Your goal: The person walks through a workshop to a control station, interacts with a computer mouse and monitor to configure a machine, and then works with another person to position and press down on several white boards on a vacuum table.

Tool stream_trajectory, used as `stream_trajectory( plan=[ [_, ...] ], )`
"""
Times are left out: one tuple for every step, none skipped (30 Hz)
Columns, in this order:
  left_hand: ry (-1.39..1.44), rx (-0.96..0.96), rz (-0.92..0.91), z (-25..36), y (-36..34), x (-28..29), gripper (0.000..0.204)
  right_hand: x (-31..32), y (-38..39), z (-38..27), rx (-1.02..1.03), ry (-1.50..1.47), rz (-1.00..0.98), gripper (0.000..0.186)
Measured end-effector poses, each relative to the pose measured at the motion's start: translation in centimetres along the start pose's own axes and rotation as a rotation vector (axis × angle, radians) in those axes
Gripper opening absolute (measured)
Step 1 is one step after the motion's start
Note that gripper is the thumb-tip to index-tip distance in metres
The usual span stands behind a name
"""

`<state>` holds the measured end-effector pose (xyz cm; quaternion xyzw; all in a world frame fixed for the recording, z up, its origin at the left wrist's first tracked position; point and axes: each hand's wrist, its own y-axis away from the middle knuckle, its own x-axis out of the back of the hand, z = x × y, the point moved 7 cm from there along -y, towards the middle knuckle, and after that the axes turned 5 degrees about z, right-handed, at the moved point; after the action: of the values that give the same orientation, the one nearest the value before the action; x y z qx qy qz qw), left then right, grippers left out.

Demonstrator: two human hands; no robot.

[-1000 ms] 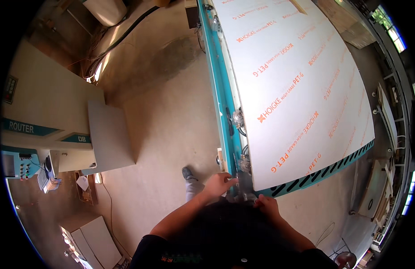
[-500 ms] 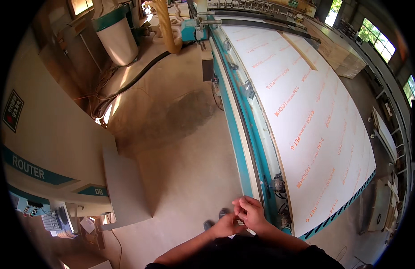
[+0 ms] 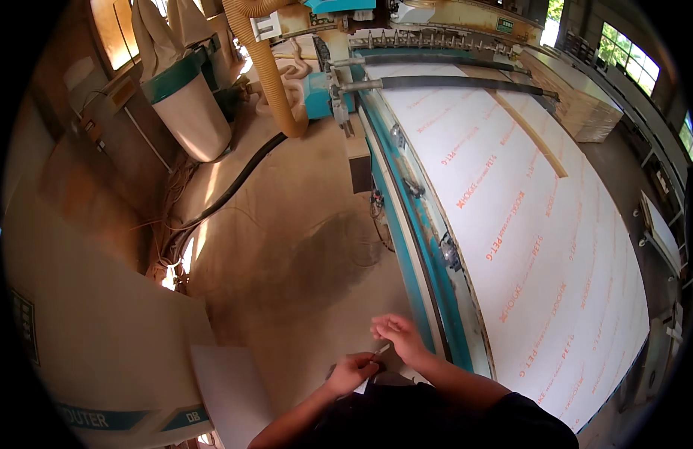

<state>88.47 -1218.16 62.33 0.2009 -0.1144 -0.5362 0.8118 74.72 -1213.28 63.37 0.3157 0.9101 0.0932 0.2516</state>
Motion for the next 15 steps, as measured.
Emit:
stream_trajectory(
  plan=[
    [-0.063,-0.003,0.064,2.1,-2.0,2.2,0.036,0.2,-3.3,-1.7,0.078,0.081,0.011,0.022],
    [-0.059,-0.01,0.059,3.9,-4.0,3.5,0.036,0.7,-6.5,-3.2,0.154,0.163,0.021,0.024],
    [-0.156,-0.031,0.208,5.7,-6.4,6.1,0.04,1.6,-10.3,-4.6,0.152,0.285,0.014,0.028],
    [-0.253,-0.051,0.354,7.2,-8.8,8.3,0.044,2.8,-13.8,-5.8,0.164,0.345,0.027,0.027],
    [-0.177,-0.082,0.406,7.3,-11.9,10.2,0.047,4.0,-17.3,-7.6,0.195,0.372,0.062,0.025],
    [-0.176,-0.079,0.394,7.8,-14.9,11.7,0.047,5.2,-20.0,-8.8,0.215,0.396,0.104,0.024],
    [-0.161,-0.079,0.375,8.7,-18.2,13.1,0.047,6.6,-22.3,-9.6,0.211,0.395,0.12,0.024],
    [-0.15,-0.085,0.36,9.6,-22.0,14.9,0.047,8.2,-24.8,-11.4,0.288,0.496,0.211,0.022],
    [-0.142,-0.227,0.398,8.5,-26.4,16.6,0.044,9.8,-28.2,-13.8,0.376,0.602,0.289,0.02],
    [-0.136,-0.226,0.377,10.4,-29.8,16.9,0.044,13.0,-30.5,-15.1,0.369,0.609,0.366,0.02],
    [-0.152,-0.202,0.314,12.7,-32.8,16.8,0.041,15.8,-31.9,-16.0,0.353,0.612,0.436,0.021],
    [-0.172,-0.176,0.254,14.9,-35.5,16.9,0.039,18.3,-32.8,-17.8,0.364,0.697,0.538,0.021],
    [-0.141,-0.174,0.223,16.3,-38.5,17.0,0.037,21.0,-33.6,-19.3,0.412,0.707,0.608,0.019],
    [-0.146,-0.163,0.215,18.4,-41.0,17.2,0.037,23.5,-34.0,-21.5,0.44,0.801,0.712,0.016],
    [-0.248,-0.181,0.175,20.9,-43.8,17.2,0.035,26.8,-34.7,-22.9,0.422,0.807,0.777,0.014]
  ],
)
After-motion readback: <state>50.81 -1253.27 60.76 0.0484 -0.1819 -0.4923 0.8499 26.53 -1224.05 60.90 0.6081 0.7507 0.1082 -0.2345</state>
